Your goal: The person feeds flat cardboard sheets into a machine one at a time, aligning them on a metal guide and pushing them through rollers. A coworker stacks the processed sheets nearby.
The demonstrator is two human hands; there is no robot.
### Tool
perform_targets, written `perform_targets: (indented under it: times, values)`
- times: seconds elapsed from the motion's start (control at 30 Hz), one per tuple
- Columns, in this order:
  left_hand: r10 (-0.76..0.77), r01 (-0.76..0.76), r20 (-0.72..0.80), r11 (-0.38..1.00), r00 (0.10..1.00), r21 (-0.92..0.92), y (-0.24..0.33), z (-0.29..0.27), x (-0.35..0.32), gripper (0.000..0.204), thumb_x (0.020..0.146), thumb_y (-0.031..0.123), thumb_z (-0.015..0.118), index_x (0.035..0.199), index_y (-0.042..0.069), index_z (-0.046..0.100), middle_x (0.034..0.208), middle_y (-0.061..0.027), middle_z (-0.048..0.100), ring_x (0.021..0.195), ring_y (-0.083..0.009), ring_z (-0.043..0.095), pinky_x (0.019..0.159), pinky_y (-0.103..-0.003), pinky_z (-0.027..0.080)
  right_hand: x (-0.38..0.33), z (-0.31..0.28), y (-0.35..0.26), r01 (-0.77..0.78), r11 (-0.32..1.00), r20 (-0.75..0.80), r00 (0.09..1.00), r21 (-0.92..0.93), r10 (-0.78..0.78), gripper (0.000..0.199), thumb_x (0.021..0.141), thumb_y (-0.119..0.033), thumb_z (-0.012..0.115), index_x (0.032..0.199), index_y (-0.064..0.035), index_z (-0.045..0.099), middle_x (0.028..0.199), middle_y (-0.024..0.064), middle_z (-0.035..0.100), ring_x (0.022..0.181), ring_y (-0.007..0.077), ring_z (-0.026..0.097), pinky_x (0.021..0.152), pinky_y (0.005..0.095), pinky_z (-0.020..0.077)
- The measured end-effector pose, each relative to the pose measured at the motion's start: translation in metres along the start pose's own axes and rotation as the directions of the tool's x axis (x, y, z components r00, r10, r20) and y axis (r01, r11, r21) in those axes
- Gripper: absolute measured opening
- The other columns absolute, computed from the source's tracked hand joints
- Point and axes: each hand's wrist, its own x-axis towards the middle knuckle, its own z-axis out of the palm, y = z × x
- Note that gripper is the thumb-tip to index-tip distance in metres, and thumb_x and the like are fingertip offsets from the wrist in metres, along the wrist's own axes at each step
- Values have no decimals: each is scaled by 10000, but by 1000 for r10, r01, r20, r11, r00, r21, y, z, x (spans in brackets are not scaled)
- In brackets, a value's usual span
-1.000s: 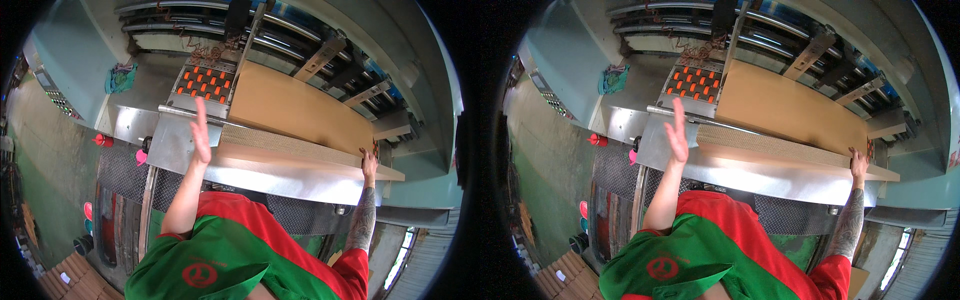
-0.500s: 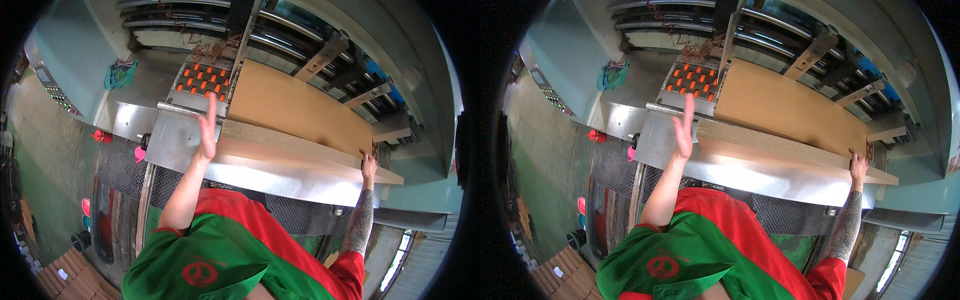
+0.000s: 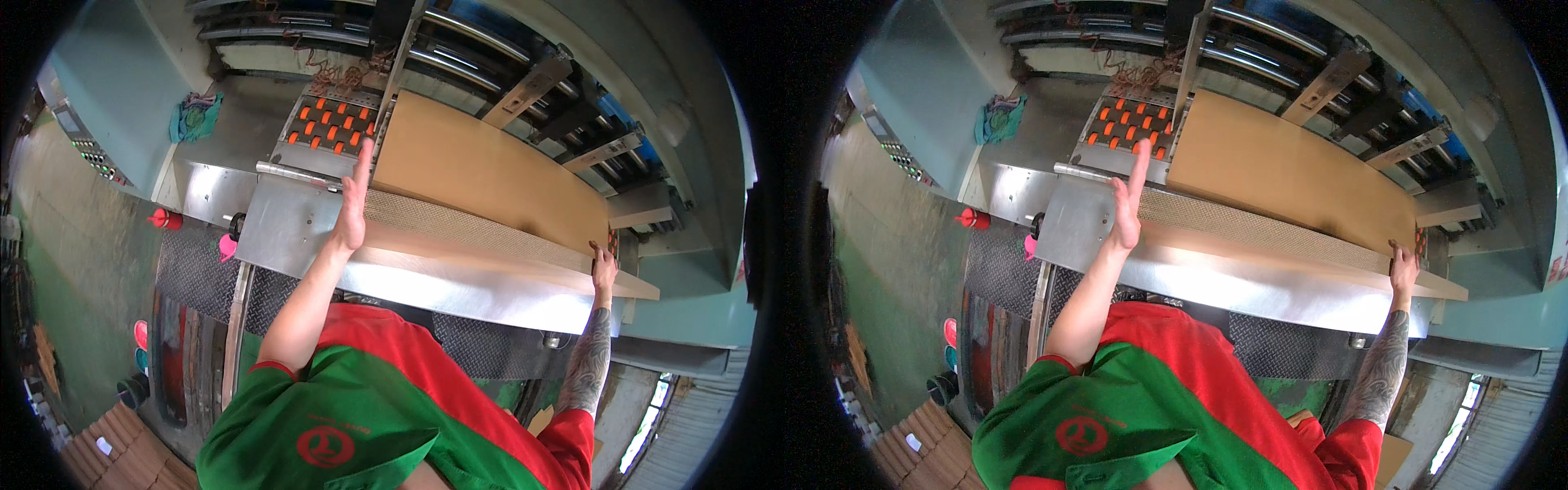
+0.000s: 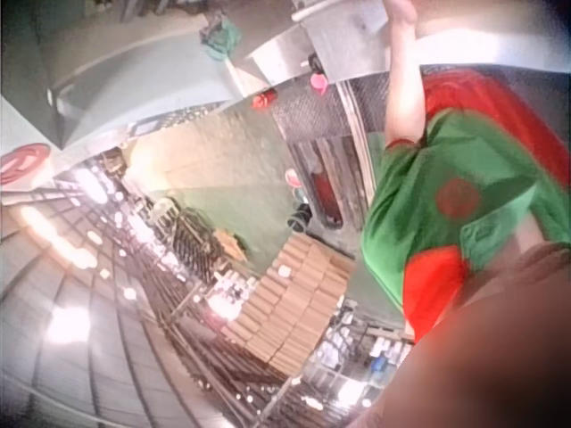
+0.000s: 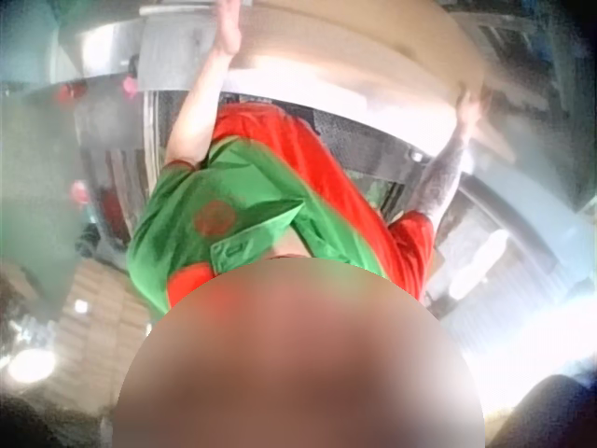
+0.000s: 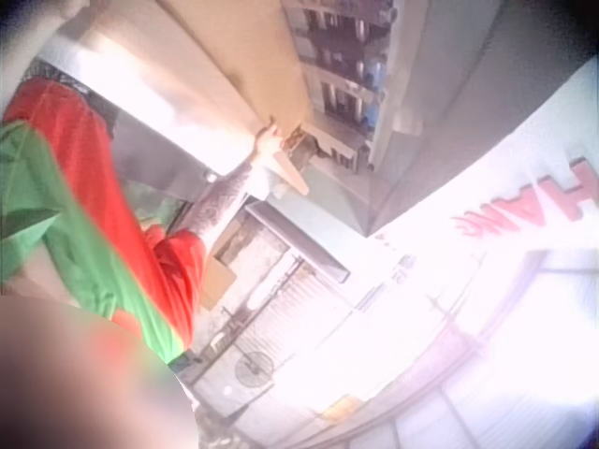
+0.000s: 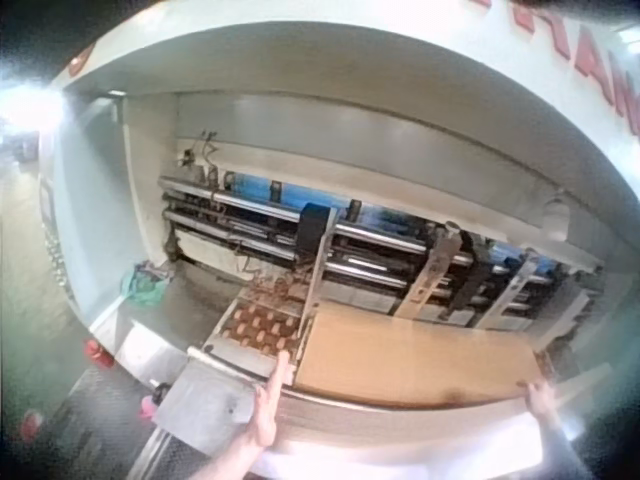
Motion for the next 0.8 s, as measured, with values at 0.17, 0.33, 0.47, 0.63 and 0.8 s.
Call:
perform_targets:
  times: [0.17, 0.33, 0.47, 0.63, 0.8]
  values:
    - [2, -2, 10, 1000, 1000, 22, 2, 6, -1, 987, 1033, 787, -13, 1732, 104, 124, 1813, -99, 96, 1674, -261, 56, 1343, -454, -36, 1, 0, 2, 19, 1000, -15, 1000, -17, -19, 486, 1066, -424, 442, 1292, -169, 789, 1348, 69, 751, 1314, 286, 662, 1143, 376, 461]
    - [39, -47, -168, 998, 985, -45, 7, 8, -3, 980, 1037, 789, 10, 1734, 112, 132, 1813, -97, 101, 1674, -259, 55, 1342, -450, -39, 2, 0, 3, 55, 997, -23, 998, -61, -56, 473, 1064, -397, 448, 1294, -161, 786, 1348, 70, 752, 1310, 280, 667, 1136, 373, 468]
    - [24, -24, -82, 1000, 996, -9, 7, 6, -4, 970, 1039, 791, 25, 1738, 125, 114, 1817, -89, 81, 1677, -255, 26, 1337, -454, -52, 3, 0, -1, 17, 1000, -14, 1000, -12, -17, 465, 1065, -391, 452, 1294, -164, 787, 1347, 66, 753, 1318, 280, 663, 1144, 372, 461]
    - [47, -47, -48, 999, 998, 13, 0, 4, -10, 966, 1040, 793, 30, 1739, 131, 100, 1818, -83, 76, 1677, -255, 32, 1336, -450, -49, 5, -1, -2, 35, 998, -10, 999, -49, -35, 476, 1070, -403, 440, 1306, -171, 781, 1357, 61, 749, 1332, 285, 653, 1155, 383, 450]
    - [-12, 12, 2, 1000, 1000, 0, -6, 4, -17, 963, 1043, 791, 32, 1737, 133, 136, 1817, -80, 97, 1676, -256, 38, 1337, -447, -44, 6, 0, 1, 33, 999, 0, 999, -36, -33, 495, 1069, -413, 422, 1309, -170, 780, 1367, 68, 743, 1336, 290, 649, 1161, 384, 445]
